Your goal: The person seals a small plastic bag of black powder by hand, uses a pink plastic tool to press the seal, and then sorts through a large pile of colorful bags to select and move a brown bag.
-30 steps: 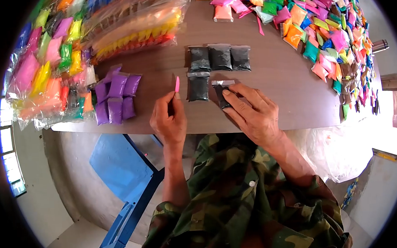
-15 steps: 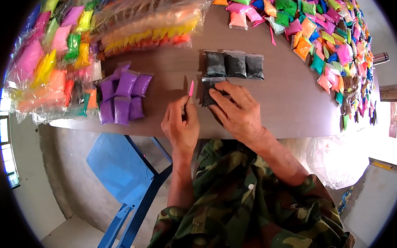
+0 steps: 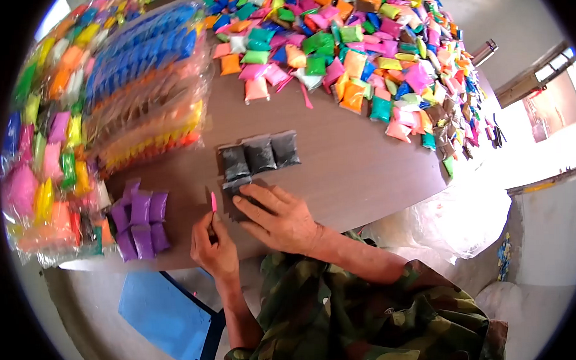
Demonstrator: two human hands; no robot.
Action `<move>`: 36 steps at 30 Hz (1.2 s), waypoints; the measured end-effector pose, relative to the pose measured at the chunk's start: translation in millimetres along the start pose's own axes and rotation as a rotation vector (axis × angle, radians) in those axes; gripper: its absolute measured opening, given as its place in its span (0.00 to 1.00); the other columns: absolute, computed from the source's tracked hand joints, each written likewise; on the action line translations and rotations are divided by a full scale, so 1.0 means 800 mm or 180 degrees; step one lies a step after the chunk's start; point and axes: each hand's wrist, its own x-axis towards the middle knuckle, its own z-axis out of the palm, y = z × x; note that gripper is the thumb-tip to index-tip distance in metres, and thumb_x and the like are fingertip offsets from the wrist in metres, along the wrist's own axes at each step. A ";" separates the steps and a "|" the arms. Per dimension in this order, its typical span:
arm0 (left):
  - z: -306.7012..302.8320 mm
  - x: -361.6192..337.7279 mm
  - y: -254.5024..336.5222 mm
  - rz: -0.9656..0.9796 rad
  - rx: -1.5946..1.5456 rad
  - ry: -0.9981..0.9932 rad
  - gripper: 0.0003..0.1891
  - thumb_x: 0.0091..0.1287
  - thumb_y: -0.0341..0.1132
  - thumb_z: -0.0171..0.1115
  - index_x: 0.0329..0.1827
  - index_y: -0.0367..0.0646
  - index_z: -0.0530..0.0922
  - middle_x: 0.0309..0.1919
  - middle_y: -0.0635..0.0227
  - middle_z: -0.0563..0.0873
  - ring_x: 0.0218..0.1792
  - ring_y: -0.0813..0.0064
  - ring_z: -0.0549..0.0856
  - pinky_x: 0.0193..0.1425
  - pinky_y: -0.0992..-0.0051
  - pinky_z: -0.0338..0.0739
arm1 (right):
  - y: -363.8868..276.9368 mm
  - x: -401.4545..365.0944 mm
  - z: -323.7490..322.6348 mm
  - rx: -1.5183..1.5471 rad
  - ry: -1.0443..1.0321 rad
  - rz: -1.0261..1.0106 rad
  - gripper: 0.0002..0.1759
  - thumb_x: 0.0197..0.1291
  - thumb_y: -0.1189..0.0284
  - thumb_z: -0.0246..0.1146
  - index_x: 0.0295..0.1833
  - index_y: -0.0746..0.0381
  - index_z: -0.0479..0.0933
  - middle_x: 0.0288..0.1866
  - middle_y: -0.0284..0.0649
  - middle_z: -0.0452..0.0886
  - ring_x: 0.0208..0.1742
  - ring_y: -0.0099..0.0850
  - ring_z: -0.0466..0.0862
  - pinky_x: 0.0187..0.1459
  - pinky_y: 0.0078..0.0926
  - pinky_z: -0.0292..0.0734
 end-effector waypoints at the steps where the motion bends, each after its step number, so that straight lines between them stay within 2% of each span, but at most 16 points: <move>1: 0.001 -0.001 -0.002 0.0046 -0.0036 -0.0004 0.04 0.74 0.23 0.72 0.48 0.37 0.89 0.35 0.60 0.90 0.31 0.67 0.87 0.35 0.68 0.80 | 0.000 -0.004 -0.003 -0.0041 0.0042 -0.0002 0.27 0.60 0.68 0.80 0.66 0.58 0.87 0.65 0.43 0.85 0.53 0.45 0.89 0.51 0.39 0.87; 3: 0.004 0.000 -0.009 0.0275 -0.0020 0.0131 0.04 0.77 0.26 0.72 0.50 0.36 0.89 0.35 0.60 0.90 0.32 0.71 0.86 0.39 0.70 0.80 | 0.004 -0.010 -0.009 0.0134 0.0110 -0.0025 0.26 0.59 0.68 0.80 0.64 0.58 0.87 0.65 0.43 0.85 0.53 0.44 0.89 0.50 0.39 0.87; 8: 0.003 0.003 0.001 0.0312 0.0066 0.0097 0.04 0.77 0.25 0.70 0.50 0.35 0.89 0.37 0.57 0.92 0.35 0.68 0.88 0.42 0.69 0.82 | 0.023 -0.016 -0.054 0.0138 0.0243 0.0048 0.24 0.57 0.70 0.80 0.60 0.59 0.88 0.61 0.42 0.87 0.49 0.45 0.91 0.50 0.39 0.89; 11: 0.004 0.003 -0.002 0.0366 0.0108 0.0060 0.04 0.77 0.25 0.70 0.50 0.34 0.88 0.38 0.57 0.91 0.35 0.67 0.89 0.42 0.68 0.82 | 0.050 -0.012 -0.093 0.0065 0.0537 0.0279 0.20 0.58 0.72 0.79 0.58 0.60 0.89 0.58 0.44 0.89 0.49 0.46 0.92 0.51 0.40 0.90; 13: 0.004 0.002 -0.008 0.0401 0.0133 0.0039 0.04 0.77 0.24 0.70 0.50 0.34 0.88 0.37 0.57 0.91 0.35 0.66 0.88 0.42 0.68 0.82 | 0.074 -0.008 -0.120 -0.0135 0.0444 0.0736 0.17 0.61 0.74 0.77 0.56 0.61 0.90 0.57 0.47 0.91 0.52 0.47 0.93 0.54 0.41 0.91; 15: 0.004 0.002 -0.010 0.0433 0.0168 0.0025 0.04 0.77 0.24 0.69 0.50 0.34 0.88 0.37 0.57 0.91 0.35 0.66 0.88 0.41 0.68 0.82 | 0.100 0.002 -0.146 -0.0332 0.0573 0.0765 0.16 0.62 0.73 0.77 0.56 0.61 0.90 0.56 0.46 0.91 0.52 0.47 0.93 0.53 0.42 0.91; 17: 0.002 0.002 -0.009 0.0315 0.0127 -0.0086 0.04 0.75 0.23 0.68 0.49 0.33 0.87 0.37 0.52 0.89 0.35 0.56 0.88 0.40 0.63 0.81 | 0.127 0.011 -0.172 -0.0515 0.0688 0.0798 0.15 0.64 0.72 0.76 0.56 0.61 0.89 0.54 0.45 0.91 0.52 0.46 0.93 0.51 0.42 0.91; 20: 0.003 0.002 -0.015 0.0363 0.0247 -0.0114 0.04 0.76 0.24 0.68 0.48 0.33 0.86 0.36 0.53 0.89 0.34 0.56 0.88 0.39 0.62 0.80 | 0.170 0.032 -0.207 -0.0676 0.0787 0.0797 0.13 0.65 0.73 0.75 0.54 0.61 0.89 0.54 0.45 0.91 0.50 0.47 0.93 0.51 0.42 0.90; 22: 0.003 0.004 -0.008 0.0305 0.0291 -0.0120 0.04 0.76 0.24 0.68 0.48 0.33 0.86 0.36 0.53 0.89 0.34 0.56 0.88 0.38 0.62 0.80 | 0.206 0.053 -0.229 -0.0928 0.0812 0.0872 0.15 0.65 0.74 0.75 0.57 0.64 0.89 0.56 0.49 0.91 0.53 0.49 0.93 0.55 0.41 0.89; 23: 0.003 0.004 -0.006 0.0231 0.0332 -0.0143 0.04 0.76 0.24 0.68 0.48 0.33 0.86 0.36 0.54 0.89 0.34 0.55 0.88 0.38 0.62 0.80 | 0.230 0.068 -0.239 -0.1143 0.1052 0.0584 0.13 0.64 0.74 0.75 0.54 0.62 0.89 0.54 0.47 0.91 0.49 0.48 0.92 0.50 0.43 0.89; 24: 0.005 0.003 -0.007 0.0243 0.0331 -0.0131 0.04 0.76 0.24 0.68 0.48 0.33 0.86 0.36 0.54 0.89 0.34 0.55 0.88 0.38 0.62 0.80 | 0.260 0.080 -0.249 -0.1118 0.0989 0.0762 0.13 0.64 0.74 0.75 0.54 0.62 0.89 0.55 0.47 0.91 0.49 0.49 0.92 0.49 0.42 0.89; 25: 0.005 0.002 -0.010 0.0197 0.0363 -0.0123 0.03 0.76 0.24 0.68 0.48 0.33 0.86 0.36 0.54 0.89 0.33 0.55 0.88 0.38 0.62 0.80 | 0.287 0.100 -0.262 -0.1276 0.1077 0.0547 0.13 0.64 0.73 0.75 0.54 0.62 0.89 0.55 0.47 0.91 0.49 0.50 0.92 0.48 0.43 0.89; 26: 0.005 0.001 -0.012 0.0148 0.0400 -0.0113 0.03 0.76 0.25 0.68 0.47 0.32 0.86 0.35 0.54 0.88 0.33 0.55 0.88 0.37 0.61 0.80 | 0.307 0.121 -0.274 -0.1388 0.1074 0.0744 0.13 0.65 0.74 0.74 0.54 0.62 0.89 0.54 0.47 0.91 0.50 0.51 0.92 0.49 0.44 0.88; 27: 0.005 0.001 -0.012 0.0152 0.0411 -0.0093 0.03 0.76 0.25 0.68 0.47 0.32 0.86 0.35 0.54 0.88 0.33 0.55 0.88 0.37 0.61 0.80 | 0.326 0.145 -0.290 -0.1569 0.1128 0.0575 0.12 0.66 0.73 0.73 0.54 0.61 0.90 0.52 0.46 0.92 0.50 0.51 0.92 0.50 0.47 0.88; 33: 0.007 0.004 -0.004 0.0145 0.0698 -0.0044 0.03 0.76 0.25 0.68 0.45 0.32 0.85 0.34 0.53 0.88 0.32 0.55 0.88 0.35 0.61 0.79 | 0.437 0.261 -0.321 -0.2078 0.1175 0.0761 0.15 0.68 0.69 0.69 0.58 0.58 0.90 0.56 0.46 0.93 0.52 0.51 0.92 0.53 0.50 0.88; 36: 0.003 0.001 -0.009 -0.0122 0.0838 -0.0183 0.03 0.77 0.25 0.68 0.47 0.33 0.86 0.36 0.53 0.89 0.34 0.58 0.88 0.39 0.62 0.81 | 0.483 0.299 -0.319 -0.2225 0.1006 0.0905 0.19 0.68 0.66 0.68 0.61 0.58 0.89 0.56 0.47 0.93 0.55 0.51 0.92 0.59 0.53 0.85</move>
